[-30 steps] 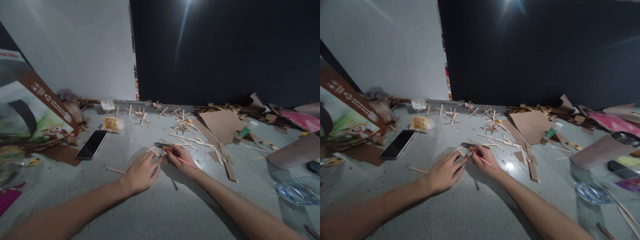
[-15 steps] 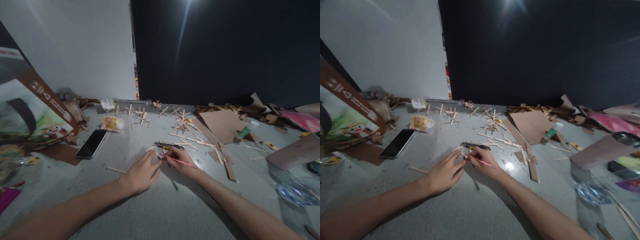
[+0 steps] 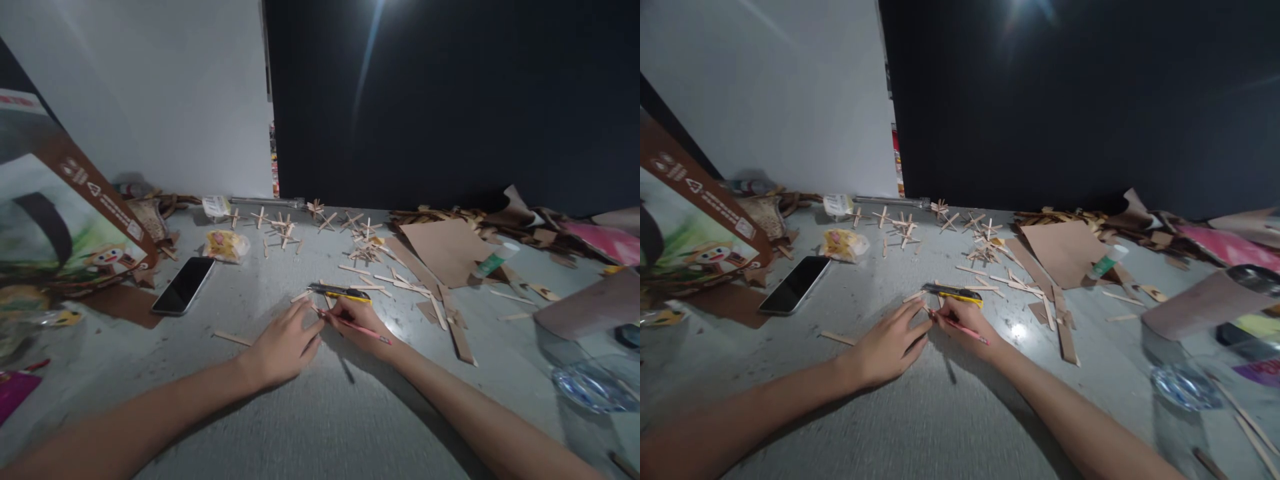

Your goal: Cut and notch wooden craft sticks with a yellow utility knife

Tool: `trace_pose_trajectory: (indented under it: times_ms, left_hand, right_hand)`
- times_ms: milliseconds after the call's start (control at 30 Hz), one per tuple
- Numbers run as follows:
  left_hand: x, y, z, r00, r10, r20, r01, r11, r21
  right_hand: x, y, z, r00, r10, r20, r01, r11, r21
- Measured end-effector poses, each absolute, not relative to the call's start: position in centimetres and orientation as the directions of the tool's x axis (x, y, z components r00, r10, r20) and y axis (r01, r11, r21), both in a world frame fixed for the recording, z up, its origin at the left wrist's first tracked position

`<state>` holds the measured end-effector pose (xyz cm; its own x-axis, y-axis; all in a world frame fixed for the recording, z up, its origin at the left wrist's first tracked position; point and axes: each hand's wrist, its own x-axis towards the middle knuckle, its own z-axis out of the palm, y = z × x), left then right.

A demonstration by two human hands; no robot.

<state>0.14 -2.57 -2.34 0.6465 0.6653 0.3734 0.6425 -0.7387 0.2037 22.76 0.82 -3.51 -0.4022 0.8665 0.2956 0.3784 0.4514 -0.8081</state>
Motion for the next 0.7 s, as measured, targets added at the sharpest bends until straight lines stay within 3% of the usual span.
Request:
trace_pose_trajectory:
  times_ms: [700]
  left_hand:
    - [0.35, -2.65, -1.67, 0.668, 0.665, 0.334, 0.661, -0.737, 0.144]
  right_hand:
    - [22.65, 1.18, -4.07, -0.393, 0.873, 0.290, 0.356, 0.435, -0.827]
